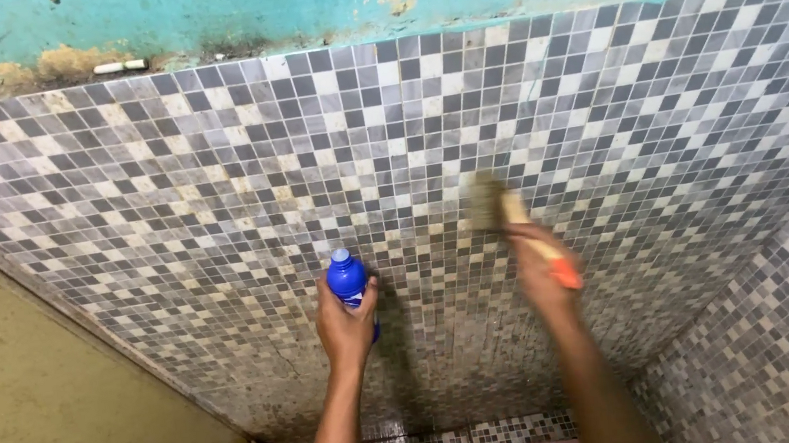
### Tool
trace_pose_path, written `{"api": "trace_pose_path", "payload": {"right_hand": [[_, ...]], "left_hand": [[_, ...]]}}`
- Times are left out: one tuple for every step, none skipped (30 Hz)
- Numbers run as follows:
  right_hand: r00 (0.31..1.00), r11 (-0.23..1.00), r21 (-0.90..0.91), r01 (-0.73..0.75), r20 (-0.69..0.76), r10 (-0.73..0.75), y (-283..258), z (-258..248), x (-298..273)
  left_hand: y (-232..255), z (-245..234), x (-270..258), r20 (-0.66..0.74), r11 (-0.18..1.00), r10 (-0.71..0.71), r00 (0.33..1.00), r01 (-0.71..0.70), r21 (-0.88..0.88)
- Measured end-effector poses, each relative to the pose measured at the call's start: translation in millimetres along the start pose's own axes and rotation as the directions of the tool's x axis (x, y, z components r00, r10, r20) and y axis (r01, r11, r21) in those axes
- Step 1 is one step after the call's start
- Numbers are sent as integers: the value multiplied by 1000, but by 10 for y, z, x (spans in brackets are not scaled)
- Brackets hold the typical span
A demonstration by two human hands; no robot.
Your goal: The person applies cleaning solution from a blue bottle onto a tiled wall and scrubs the surface with a brush. The person works along the upper edge of the mosaic tiles, repeatedly applying solution and scrubbing in a horizontal motion.
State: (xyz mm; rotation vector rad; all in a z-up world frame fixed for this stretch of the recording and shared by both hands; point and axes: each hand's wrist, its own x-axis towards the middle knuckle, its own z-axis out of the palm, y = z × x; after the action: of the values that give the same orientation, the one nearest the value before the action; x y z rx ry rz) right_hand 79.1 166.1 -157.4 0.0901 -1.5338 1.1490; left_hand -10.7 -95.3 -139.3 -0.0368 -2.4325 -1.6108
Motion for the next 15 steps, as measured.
{"api": "trace_pose_path", "payload": {"right_hand": [[1000,1000,-2,4,-1,-4,162,-275,46],[992,987,-144,68,-100,-83,318,-555,57],[967,950,-289,115,-186,-173,474,-835,66],[968,951,-287,115,-184,-173,434,-805,26],[945,948,-317,8,-307,-111,391,-778,-12],[901,938,-332,-99,-430,-57,352,-745,-32],[900,939,-329,-96,-431,-59,344,-541,-86],[897,928,-356,-108,-437,-63,328,-363,-153],[894,916,-383,-120,-442,-68,319,-187,-217],[892,914,-387,-125,-447,-67,-17,103,-214],[944,919,-371,-136,-329,7,-349,395,-205],[976,926,-351,-142,-204,72,-664,717,-148],[975,926,-350,-139,-210,67,-615,885,-222],[999,960,-278,11,-41,-23,-572,1061,-310],[985,972,-180,148,120,-128,-527,1240,-399]], "left_hand": [[18,48,2,1,1000,3,1000,-3,-3],[8,81,-26,12,1000,12,1000,-12,-12],[-4,113,-56,23,1000,21,1000,-20,-22],[-7,115,-74,19,1000,20,1000,-20,-21],[-7,117,-93,16,999,33,999,-33,-12],[8,125,-94,12,999,51,999,-51,-4],[-23,116,-86,9,998,55,998,-55,-5],[-54,122,-88,11,999,29,1000,-29,-24],[-86,134,-88,15,999,3,1000,-3,-43],[-83,69,-117,23,999,5,1000,-4,-41],[-78,6,-145,3,1000,-1,1000,1,-14],[-50,-54,-127,-23,1000,1,1000,0,8],[-95,-54,-125,-21,1000,9,1000,-9,7],[-155,-72,-137,-71,997,75,995,-75,13],[-218,-89,-146,-120,990,142,983,-140,23]]}}
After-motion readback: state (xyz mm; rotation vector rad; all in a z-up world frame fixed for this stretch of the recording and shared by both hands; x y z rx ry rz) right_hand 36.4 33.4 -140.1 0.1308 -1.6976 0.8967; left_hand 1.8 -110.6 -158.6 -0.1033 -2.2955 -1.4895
